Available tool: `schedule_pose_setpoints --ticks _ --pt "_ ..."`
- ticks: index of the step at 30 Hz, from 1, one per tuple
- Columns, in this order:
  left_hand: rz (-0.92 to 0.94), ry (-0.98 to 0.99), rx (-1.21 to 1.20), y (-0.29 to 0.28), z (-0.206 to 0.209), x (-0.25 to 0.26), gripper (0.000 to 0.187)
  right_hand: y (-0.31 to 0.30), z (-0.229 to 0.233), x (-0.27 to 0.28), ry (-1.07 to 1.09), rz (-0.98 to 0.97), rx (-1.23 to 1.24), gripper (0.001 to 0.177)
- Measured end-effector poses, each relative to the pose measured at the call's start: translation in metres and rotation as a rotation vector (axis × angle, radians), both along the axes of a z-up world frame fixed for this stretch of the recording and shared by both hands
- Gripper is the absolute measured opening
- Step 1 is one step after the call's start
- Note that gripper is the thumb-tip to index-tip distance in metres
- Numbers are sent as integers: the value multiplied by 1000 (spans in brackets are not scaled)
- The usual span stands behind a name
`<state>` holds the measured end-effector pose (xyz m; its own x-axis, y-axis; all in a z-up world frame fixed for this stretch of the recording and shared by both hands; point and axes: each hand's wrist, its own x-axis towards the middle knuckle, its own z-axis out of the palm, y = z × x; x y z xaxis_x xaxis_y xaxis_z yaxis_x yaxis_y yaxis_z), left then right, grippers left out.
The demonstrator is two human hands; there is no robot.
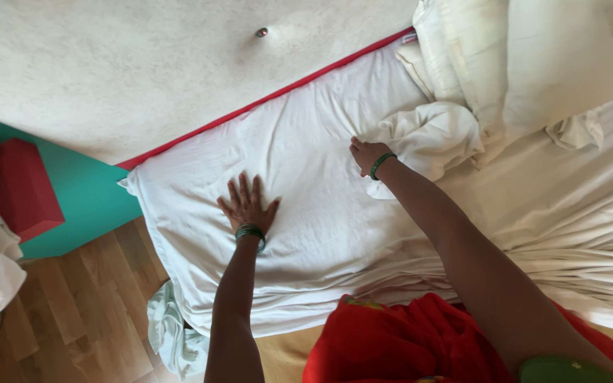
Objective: The person tidies a bed by adjusting a white sheet, smoothing the surface by hand, and arranging white pillows at the head of the bed.
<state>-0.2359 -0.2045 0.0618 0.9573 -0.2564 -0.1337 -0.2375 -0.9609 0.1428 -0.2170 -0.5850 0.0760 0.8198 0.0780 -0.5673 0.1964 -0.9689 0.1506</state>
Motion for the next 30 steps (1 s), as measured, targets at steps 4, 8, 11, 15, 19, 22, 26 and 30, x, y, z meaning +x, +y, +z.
schedule_pose_setpoints --ticks 4,8,11,15,19,22,26,30 --pt "17 70 101 -6 0 3 89 -20 -1 1 -52 38 100 78" --pt "81 228 233 -30 4 8 93 -36 -6 10 -198 159 218 41" --pt "178 367 269 -65 7 20 108 -31 -2 18 -189 169 187 32" --pt "209 511 298 -113 9 27 124 -18 8 25 -245 182 174 47" --pt "298 503 273 -149 5 22 134 -31 6 28 -253 151 240 48" --pt "325 490 269 -154 11 18 129 -41 -3 38 -229 112 323 53" --pt "204 334 194 -155 11 0 96 -70 -22 38 -245 -2 576 39" --pt "41 121 16 -159 -18 -36 68 -85 -35 30 -324 -41 743 27"
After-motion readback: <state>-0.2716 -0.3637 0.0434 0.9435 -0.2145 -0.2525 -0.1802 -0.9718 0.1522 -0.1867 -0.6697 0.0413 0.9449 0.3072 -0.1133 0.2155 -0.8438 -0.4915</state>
